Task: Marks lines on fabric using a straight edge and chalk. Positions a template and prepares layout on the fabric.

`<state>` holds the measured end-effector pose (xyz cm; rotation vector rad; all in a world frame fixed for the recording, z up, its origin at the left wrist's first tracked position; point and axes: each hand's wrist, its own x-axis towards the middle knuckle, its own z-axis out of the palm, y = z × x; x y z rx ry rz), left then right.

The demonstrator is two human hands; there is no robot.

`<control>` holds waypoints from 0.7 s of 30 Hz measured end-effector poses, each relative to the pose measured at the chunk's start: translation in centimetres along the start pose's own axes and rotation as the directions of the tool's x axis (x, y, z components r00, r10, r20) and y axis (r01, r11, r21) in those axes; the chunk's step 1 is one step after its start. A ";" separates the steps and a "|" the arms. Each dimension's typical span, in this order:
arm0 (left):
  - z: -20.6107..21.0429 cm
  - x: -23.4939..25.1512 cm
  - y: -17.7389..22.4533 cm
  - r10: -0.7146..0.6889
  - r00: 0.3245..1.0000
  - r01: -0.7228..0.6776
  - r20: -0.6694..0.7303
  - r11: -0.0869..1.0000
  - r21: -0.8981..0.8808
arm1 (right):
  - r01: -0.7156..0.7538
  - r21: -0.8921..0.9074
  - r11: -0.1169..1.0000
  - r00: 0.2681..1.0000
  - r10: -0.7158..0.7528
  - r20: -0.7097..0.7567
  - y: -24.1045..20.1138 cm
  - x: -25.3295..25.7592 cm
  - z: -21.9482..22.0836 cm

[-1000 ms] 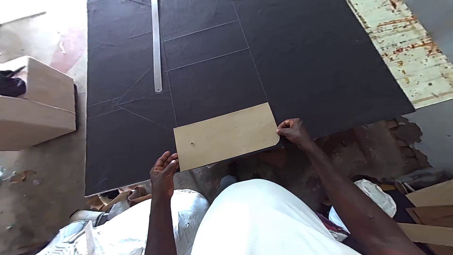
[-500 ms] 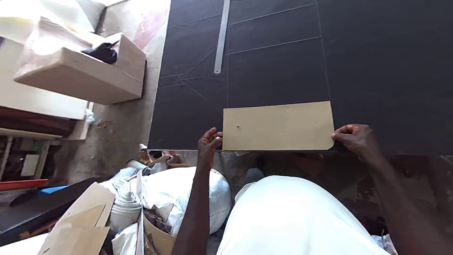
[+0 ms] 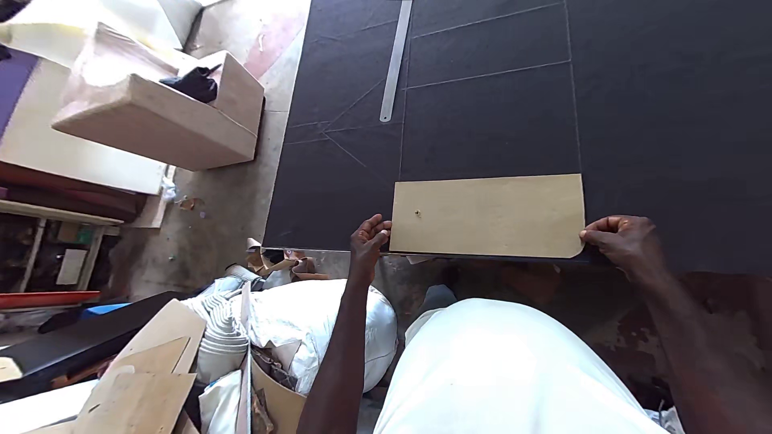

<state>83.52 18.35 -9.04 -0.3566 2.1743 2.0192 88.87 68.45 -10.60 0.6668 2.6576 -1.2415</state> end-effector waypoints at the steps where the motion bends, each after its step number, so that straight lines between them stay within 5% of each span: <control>1: 0.0 0.0 0.1 0.002 1.000 -0.002 0.002 1.000 0.003 | 0.002 -0.001 1.000 1.000 -0.002 0.004 -0.1 0.0 0.0; 21: 0.2 -0.1 0.1 -0.004 1.000 0.003 0.008 0.994 0.113 | 0.000 0.025 1.000 1.000 0.000 -0.026 0.0 -0.1 0.3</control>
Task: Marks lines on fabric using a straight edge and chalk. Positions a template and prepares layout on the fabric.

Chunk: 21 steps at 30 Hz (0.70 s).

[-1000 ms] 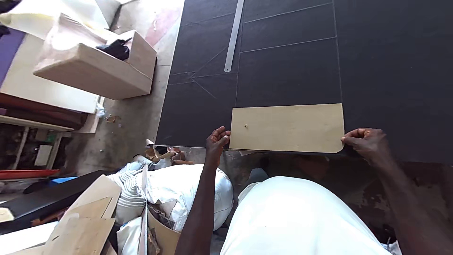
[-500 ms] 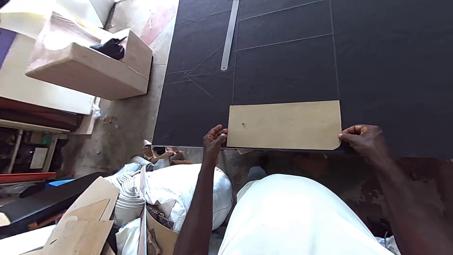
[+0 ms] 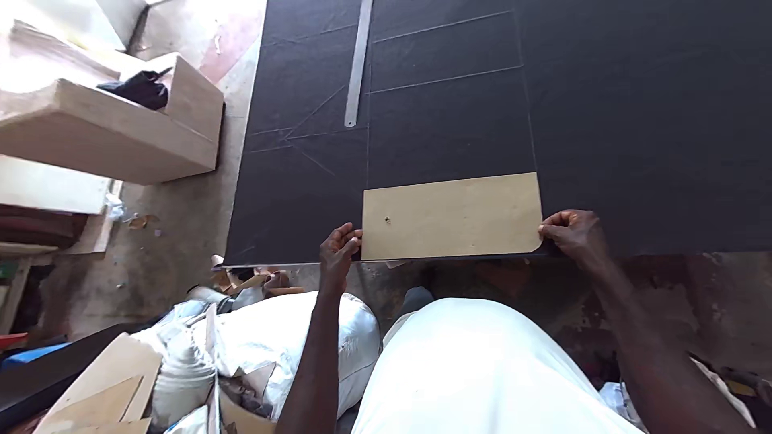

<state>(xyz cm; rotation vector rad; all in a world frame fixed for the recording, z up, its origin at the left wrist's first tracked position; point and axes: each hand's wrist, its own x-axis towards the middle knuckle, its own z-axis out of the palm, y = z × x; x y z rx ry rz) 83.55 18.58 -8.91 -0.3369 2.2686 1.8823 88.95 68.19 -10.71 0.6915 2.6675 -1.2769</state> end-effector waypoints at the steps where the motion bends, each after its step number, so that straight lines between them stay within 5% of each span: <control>1: 0.1 -0.5 0.4 -0.010 1.000 0.010 0.021 1.000 0.030 | 0.006 0.004 1.000 1.000 -0.006 -0.004 0.1 0.0 0.0; 21: -0.8 0.8 -1.2 0.050 0.998 -0.057 0.042 0.984 0.169 | -0.008 0.010 1.000 1.000 0.008 0.008 0.3 0.4 0.6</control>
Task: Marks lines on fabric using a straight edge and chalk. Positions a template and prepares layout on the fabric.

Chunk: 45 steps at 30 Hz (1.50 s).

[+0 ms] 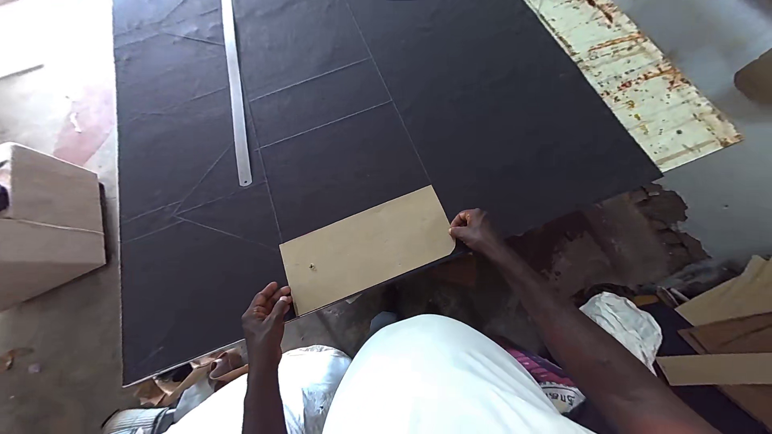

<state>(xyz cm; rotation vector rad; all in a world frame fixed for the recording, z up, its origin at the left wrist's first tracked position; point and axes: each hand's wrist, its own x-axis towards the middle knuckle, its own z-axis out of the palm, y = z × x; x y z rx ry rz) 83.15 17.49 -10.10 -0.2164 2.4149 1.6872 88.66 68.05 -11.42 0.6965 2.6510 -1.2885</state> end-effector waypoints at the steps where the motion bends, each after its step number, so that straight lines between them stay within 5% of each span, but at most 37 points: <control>1: 0.1 0.0 0.0 0.022 1.000 -0.022 -0.009 0.999 0.048 | 0.006 -0.011 1.000 1.000 -0.006 0.005 0.1 0.1 0.0; 6: 2.4 0.8 2.3 0.276 0.958 -0.240 -0.080 0.921 0.305 | -0.021 0.106 0.994 0.997 0.014 0.070 -0.1 -0.5 -1.4; 11: 10.6 1.8 8.7 0.405 0.856 -0.508 0.320 0.772 0.382 | -0.149 0.393 0.908 0.988 0.125 0.085 -0.5 -2.7 -4.1; 15: 21.1 1.7 10.6 0.477 0.510 -0.809 0.716 0.550 0.210 | -0.124 0.480 0.868 0.992 0.110 0.058 0.0 -3.6 -3.8; 17: 24.9 1.5 10.5 0.471 0.338 -0.895 0.815 0.429 0.123 | -0.110 0.476 0.872 0.993 0.119 0.012 -0.1 -3.5 -2.9; 19: 27.4 1.4 10.2 0.455 0.242 -0.934 0.857 0.348 0.079 | -0.068 0.428 0.901 0.991 0.110 -0.075 -0.2 -3.1 -1.8; 24: 28.9 1.8 8.7 0.465 0.225 -0.946 0.856 0.314 0.078 | 0.021 0.098 0.995 0.962 0.007 -0.271 -0.6 -2.3 0.2; 34: 28.7 3.3 8.6 0.465 0.160 -0.948 0.871 0.318 0.004 | 0.105 -0.213 0.971 0.953 -0.160 -0.257 -2.6 -1.7 1.0; 45: 28.6 3.7 8.0 0.470 0.155 -0.933 0.869 0.358 -0.027 | -0.069 -0.163 0.984 0.948 0.014 -0.317 -2.9 -5.9 2.2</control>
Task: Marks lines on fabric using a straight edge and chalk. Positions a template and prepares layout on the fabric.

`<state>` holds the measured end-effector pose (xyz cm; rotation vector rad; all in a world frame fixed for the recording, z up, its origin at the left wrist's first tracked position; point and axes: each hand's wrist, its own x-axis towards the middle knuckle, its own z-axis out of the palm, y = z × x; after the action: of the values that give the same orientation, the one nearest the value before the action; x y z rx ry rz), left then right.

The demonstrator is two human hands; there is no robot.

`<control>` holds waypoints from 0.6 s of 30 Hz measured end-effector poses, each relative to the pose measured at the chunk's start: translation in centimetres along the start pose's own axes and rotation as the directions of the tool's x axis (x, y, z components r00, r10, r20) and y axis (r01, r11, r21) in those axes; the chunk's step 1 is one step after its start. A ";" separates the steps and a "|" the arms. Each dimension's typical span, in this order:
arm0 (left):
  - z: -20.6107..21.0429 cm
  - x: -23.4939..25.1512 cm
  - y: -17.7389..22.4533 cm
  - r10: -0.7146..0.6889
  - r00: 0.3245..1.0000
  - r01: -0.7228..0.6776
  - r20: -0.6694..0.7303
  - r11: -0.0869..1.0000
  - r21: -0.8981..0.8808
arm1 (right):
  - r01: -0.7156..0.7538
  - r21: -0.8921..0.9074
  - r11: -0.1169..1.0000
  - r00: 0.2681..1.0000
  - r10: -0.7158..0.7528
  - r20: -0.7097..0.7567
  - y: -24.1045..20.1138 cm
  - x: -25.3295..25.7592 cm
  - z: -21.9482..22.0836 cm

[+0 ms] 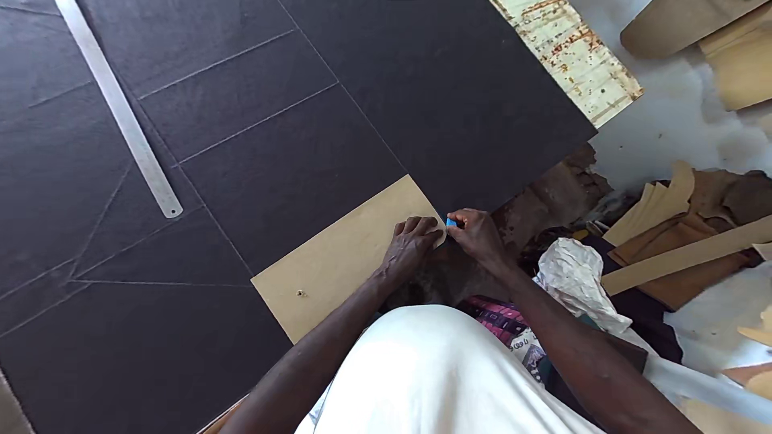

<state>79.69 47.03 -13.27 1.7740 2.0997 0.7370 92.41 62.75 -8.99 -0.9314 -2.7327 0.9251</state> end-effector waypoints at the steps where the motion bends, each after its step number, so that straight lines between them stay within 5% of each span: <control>1: 0.0 0.0 0.0 -0.002 1.000 0.002 0.002 1.000 -0.003 | -0.043 0.000 0.999 0.999 0.043 -0.005 -0.2 -0.4 0.1; 9: 0.2 -0.1 0.0 0.007 1.000 -0.007 -0.009 1.000 0.000 | -0.268 0.087 0.960 0.959 0.274 -0.071 -2.3 -3.0 1.5; 14: 0.2 -0.1 0.0 0.016 1.000 -0.016 -0.012 1.000 0.014 | -0.466 0.505 0.727 0.861 0.503 0.071 -2.8 -6.7 3.3; 18: 0.2 -0.4 -0.2 0.026 1.000 -0.026 -0.012 1.000 0.013 | -0.382 0.669 0.637 0.817 0.571 -0.077 -2.4 -8.4 3.6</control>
<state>79.73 46.68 -13.59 1.8113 2.0975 0.7449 96.92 54.47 -9.72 -1.5089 -1.7171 1.5172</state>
